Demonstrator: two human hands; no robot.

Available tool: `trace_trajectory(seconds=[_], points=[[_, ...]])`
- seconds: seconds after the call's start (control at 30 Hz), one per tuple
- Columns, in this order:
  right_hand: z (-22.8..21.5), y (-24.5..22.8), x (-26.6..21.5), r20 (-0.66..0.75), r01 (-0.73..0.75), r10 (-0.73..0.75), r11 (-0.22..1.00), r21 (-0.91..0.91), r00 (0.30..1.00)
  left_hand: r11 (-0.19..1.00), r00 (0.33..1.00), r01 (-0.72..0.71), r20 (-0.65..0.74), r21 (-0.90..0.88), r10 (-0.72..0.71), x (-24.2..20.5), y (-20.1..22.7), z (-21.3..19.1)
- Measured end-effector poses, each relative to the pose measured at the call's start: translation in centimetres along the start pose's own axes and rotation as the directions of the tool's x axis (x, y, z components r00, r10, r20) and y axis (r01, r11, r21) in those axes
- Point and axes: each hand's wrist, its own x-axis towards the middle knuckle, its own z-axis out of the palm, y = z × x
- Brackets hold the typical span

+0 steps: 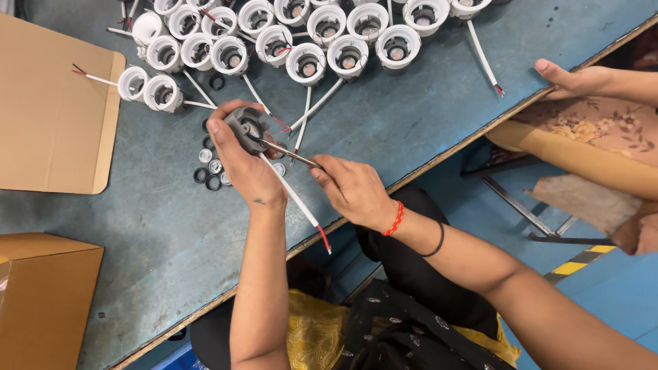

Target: The person assembles small electrical components on a workbench. They place a black ring onto a white cylindrical base with wires, then use a green screwdriver to tighten a screw inside the component. The person repeats this process for multiple units, placing finished items on the table.

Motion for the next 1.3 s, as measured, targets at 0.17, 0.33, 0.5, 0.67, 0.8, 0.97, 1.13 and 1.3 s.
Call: trace_trajectory(seconds=[0.17, 0.33, 0.5, 0.67, 0.8, 0.97, 1.13, 1.3], points=[[0.7, -0.4, 0.4, 0.006, 0.006, -0.006, 0.996, 0.092, 1.000, 0.969, 0.975, -0.211, -0.045, 0.128, 0.218, 0.1, 1.2, 0.5], [2.8, 1.2, 1.0, 0.092, -0.019, -0.002, 0.973, 0.230, 0.996, 0.925, 0.962, -0.255, -0.023, 0.283, 0.272, -0.3, 1.0, 0.9], [3.4, 2.5, 1.2, 0.072, 0.065, -0.094, 0.941, 0.333, 0.993, 0.884, 0.913, -0.404, 0.054, 0.234, 0.403, -0.8, 0.3, 0.5], [3.1, 2.4, 0.7, 0.115, 0.005, -0.030, 0.978, 0.207, 0.993, 0.883, 0.932, -0.345, 0.001, 0.317, 0.363, -1.1, 0.2, -0.2], [2.9, 2.2, 0.7, 0.088, 0.072, -0.096, 0.968, 0.242, 0.991, 0.880, 0.899, -0.438, 0.061, 0.186, 0.434, -1.2, 0.8, -0.5], [3.0, 2.0, 0.6, 0.113, 0.034, -0.059, 0.977, 0.211, 0.992, 0.863, 0.929, -0.361, 0.059, 0.353, 0.365, -1.2, 0.9, -0.7], [3.4, 2.0, 0.4, 0.071, 0.052, -0.075, 0.958, 0.283, 0.995, 0.886, 0.932, -0.359, 0.067, 0.293, 0.355, -1.4, 1.2, -0.9], [3.3, 2.5, 0.7, 0.055, 0.102, -0.124, 0.949, 0.298, 0.991, 0.833, 0.914, -0.404, 0.133, 0.377, 0.383, -1.8, 2.7, -0.1]])
